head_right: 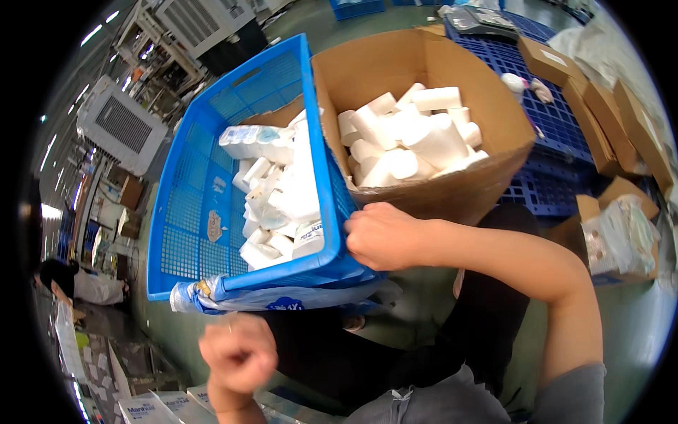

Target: The person sits on the floor in a warehouse and transfers white tissue paper rolls from a blue plastic crate into a cardboard box. They handle the rolls individually and in small groups, occasionally picking up a plastic-wrapped bundle of rolls to place into the box.

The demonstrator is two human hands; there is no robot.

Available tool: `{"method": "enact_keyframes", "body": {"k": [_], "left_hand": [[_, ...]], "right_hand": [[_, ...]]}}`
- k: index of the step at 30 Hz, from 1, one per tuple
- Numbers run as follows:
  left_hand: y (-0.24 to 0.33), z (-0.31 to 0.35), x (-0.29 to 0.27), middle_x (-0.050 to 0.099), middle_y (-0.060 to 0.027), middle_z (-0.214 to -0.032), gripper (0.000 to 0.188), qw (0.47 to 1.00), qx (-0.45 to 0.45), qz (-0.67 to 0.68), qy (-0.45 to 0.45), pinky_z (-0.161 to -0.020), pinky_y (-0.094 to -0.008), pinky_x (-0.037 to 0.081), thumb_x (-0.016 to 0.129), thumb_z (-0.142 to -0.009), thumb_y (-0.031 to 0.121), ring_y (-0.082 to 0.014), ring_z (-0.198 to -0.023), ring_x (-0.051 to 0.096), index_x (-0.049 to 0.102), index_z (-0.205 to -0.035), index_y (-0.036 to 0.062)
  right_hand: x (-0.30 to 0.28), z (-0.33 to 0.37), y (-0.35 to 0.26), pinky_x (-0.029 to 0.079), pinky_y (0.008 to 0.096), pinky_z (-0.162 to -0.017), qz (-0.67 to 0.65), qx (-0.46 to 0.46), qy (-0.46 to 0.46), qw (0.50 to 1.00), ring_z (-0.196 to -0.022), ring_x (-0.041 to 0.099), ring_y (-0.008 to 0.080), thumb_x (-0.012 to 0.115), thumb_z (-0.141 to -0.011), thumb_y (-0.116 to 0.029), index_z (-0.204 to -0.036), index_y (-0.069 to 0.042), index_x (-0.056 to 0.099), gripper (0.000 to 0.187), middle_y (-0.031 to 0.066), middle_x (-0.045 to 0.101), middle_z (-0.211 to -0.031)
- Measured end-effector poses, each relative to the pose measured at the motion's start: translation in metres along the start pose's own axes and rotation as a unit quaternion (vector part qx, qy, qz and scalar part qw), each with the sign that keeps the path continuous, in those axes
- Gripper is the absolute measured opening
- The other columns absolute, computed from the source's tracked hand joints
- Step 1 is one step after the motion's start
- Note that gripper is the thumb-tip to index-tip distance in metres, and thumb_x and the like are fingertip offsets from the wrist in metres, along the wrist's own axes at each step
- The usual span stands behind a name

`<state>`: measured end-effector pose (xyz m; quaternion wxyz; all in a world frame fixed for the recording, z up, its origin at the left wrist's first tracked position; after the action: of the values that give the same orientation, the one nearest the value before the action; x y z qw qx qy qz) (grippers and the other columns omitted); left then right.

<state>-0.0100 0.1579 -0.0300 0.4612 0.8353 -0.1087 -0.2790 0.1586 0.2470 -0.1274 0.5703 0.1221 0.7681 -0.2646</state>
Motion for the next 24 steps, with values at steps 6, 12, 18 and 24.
{"method": "enact_keyframes", "body": {"k": [6, 12, 18, 24], "left_hand": [[-0.104, -0.068, -0.095, 0.050, 0.0009, -0.058, 0.022, 0.946, -0.241, -0.183, 0.116, -0.049, -0.0225, 0.033, 0.061, -0.084, 0.013, -0.0040, -0.055, 0.042, 0.056, -0.070, -0.0015], [-0.273, -0.087, -0.116, 0.065, -0.0126, -0.084, 0.033, 0.859, -0.475, -0.183, -0.052, -0.073, -0.0303, 0.048, 0.058, -0.085, 0.027, -0.0190, -0.077, 0.061, 0.065, -0.098, -0.0029], [-0.353, -0.081, -0.094, 0.058, -0.0273, -0.115, 0.057, 0.811, -0.503, -0.222, -0.197, -0.095, -0.0366, 0.043, 0.058, -0.088, 0.040, -0.0330, -0.108, 0.056, 0.056, -0.117, -0.0098], [-0.432, -0.060, -0.084, 0.057, -0.0266, -0.114, 0.082, 0.786, -0.575, -0.171, -0.145, -0.089, -0.0384, 0.047, 0.054, -0.085, 0.057, -0.0333, -0.104, 0.058, 0.046, -0.122, -0.0156]], "right_hand": [[-0.026, -0.013, 0.013, 0.046, 0.0372, -0.055, -0.047, 0.034, 0.056, 0.997, -0.067, 0.058, 0.0251, 0.061, -0.074, -0.014, -0.065, -0.003, 0.060, 0.014, 0.0090, 0.055, -0.069], [0.010, 0.011, 0.029, 0.047, 0.0389, -0.058, -0.283, 0.117, 0.024, 0.952, -0.066, 0.058, 0.0321, 0.062, -0.082, -0.016, -0.071, -0.002, 0.058, 0.018, 0.0122, 0.056, -0.072], [0.036, 0.033, 0.014, 0.049, 0.0373, -0.059, -0.188, 0.024, -0.035, 0.981, -0.067, 0.060, 0.0264, 0.062, -0.080, -0.015, -0.071, -0.003, 0.058, 0.015, 0.0090, 0.057, -0.071], [0.046, 0.051, 0.011, 0.047, 0.0318, -0.062, -0.099, -0.010, -0.129, 0.987, -0.069, 0.058, 0.0221, 0.060, -0.071, -0.013, -0.079, -0.004, 0.057, 0.013, 0.0064, 0.056, -0.073]]}}
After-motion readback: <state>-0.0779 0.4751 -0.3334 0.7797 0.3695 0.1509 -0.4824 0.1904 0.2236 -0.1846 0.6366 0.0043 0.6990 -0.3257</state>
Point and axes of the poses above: each hand's wrist, its own z-axis away from the middle knuckle, its own x-axis out of the palm, y = z × x, the point moved 6 cm from there along -z, towards the middle knuckle
